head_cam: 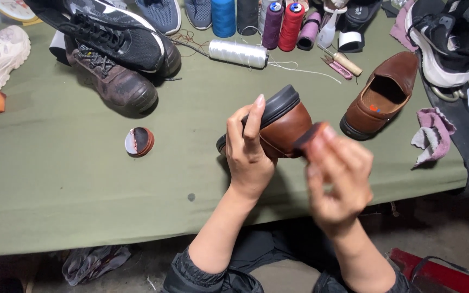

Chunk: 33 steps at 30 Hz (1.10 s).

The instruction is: Applying shoe polish to a brown leather loafer using a sponge and buffing it.

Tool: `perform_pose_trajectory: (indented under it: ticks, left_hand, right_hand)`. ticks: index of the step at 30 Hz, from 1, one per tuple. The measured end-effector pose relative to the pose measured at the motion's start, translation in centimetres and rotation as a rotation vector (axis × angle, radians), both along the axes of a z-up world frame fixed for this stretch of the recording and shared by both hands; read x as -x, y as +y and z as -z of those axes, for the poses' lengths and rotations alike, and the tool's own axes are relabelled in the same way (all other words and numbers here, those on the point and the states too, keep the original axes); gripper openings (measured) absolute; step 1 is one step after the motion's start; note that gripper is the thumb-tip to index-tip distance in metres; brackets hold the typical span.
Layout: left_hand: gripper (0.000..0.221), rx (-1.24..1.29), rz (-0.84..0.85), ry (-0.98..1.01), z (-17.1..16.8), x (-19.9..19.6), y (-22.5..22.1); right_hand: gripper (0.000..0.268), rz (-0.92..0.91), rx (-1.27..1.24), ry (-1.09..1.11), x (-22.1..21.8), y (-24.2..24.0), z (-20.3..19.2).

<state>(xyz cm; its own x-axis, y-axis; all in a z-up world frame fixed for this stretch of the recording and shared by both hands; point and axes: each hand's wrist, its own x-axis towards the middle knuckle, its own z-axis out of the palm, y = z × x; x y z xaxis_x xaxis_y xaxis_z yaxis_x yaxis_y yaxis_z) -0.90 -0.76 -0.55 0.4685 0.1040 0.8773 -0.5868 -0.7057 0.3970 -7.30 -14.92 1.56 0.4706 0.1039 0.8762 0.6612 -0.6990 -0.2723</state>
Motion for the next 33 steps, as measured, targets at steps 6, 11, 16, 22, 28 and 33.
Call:
perform_pose_trajectory:
  ticks: [6,11,16,22,28,33]
  left_hand:
    - [0.057,-0.001,-0.002,0.005,0.2,-0.2,0.0]
    - [0.061,-0.019,-0.031,0.009,0.2,0.0,-0.1]
    - [0.067,-0.011,-0.018,0.009,0.3,-0.2,-0.1]
    - [0.067,0.006,-0.017,0.016,0.1,-0.4,0.2]
    - [0.067,0.000,-0.009,0.015,0.3,-0.5,0.0]
    - [0.061,-0.033,-0.048,-0.010,0.4,-0.3,-0.4]
  right_hand:
    - [0.028,-0.004,-0.002,0.012,0.2,0.1,-0.1]
    - [0.023,0.018,-0.093,0.037,-0.2,0.1,-0.6]
    - [0.026,0.003,-0.079,0.040,-0.3,-0.1,0.2]
    - [0.038,-0.016,0.028,0.091,-0.1,-0.6,1.4]
    - [0.038,-0.009,-0.007,0.074,-0.2,-0.9,0.1]
    - [0.036,-0.039,0.030,0.099,-0.5,-0.6,-0.8]
